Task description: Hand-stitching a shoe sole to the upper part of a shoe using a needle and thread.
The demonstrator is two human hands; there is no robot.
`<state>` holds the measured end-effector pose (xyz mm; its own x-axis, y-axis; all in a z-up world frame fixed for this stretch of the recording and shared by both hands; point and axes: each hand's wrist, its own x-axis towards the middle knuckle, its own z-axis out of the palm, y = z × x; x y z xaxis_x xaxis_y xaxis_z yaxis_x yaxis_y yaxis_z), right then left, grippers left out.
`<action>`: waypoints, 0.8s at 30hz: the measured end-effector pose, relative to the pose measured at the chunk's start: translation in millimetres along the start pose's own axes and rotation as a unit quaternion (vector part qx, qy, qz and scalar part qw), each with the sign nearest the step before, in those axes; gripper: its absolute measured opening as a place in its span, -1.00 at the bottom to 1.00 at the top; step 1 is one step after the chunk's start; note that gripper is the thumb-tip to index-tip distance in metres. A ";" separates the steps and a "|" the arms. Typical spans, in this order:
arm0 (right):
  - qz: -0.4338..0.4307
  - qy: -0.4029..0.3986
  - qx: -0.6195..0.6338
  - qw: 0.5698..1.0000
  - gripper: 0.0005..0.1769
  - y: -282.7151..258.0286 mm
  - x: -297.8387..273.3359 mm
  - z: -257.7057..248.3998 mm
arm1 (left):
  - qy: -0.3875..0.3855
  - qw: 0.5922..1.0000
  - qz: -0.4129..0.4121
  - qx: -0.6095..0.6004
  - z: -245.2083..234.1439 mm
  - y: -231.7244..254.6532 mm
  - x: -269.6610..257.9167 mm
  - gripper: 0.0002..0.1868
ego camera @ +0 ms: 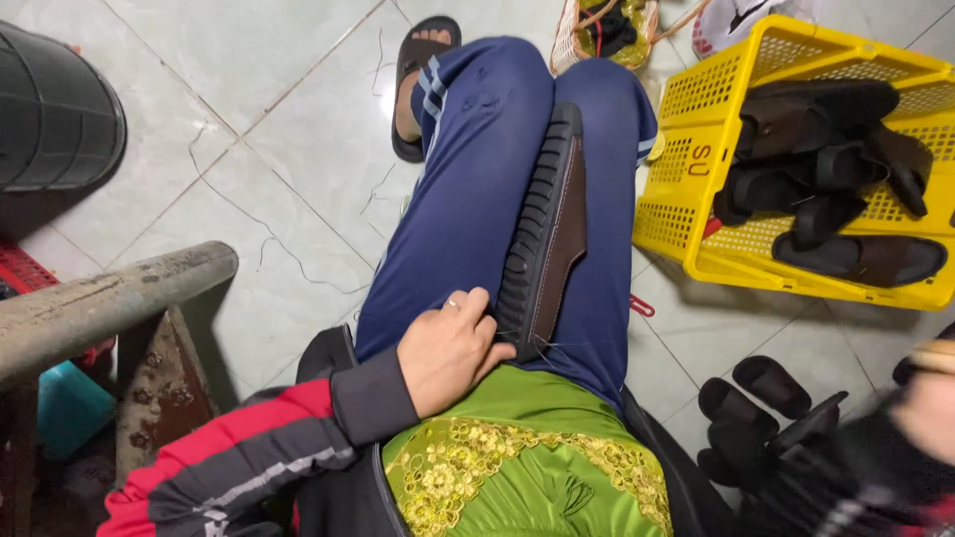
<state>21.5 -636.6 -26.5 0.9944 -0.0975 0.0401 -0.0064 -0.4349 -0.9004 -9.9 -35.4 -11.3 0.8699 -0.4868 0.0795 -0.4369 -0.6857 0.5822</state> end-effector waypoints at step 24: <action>0.081 -0.407 0.040 0.909 -0.86 -188.4 -27.9 312.2 | -0.068 0.603 -0.210 -0.767 -5.1 -54.6 94.9 -0.62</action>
<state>27.8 -272.5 6.8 0.7303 0.5540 -0.3998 -0.1833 -0.4048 -0.8958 97.8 -41.4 -31.4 0.7583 -0.5556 -0.3409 0.6305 0.4925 0.5999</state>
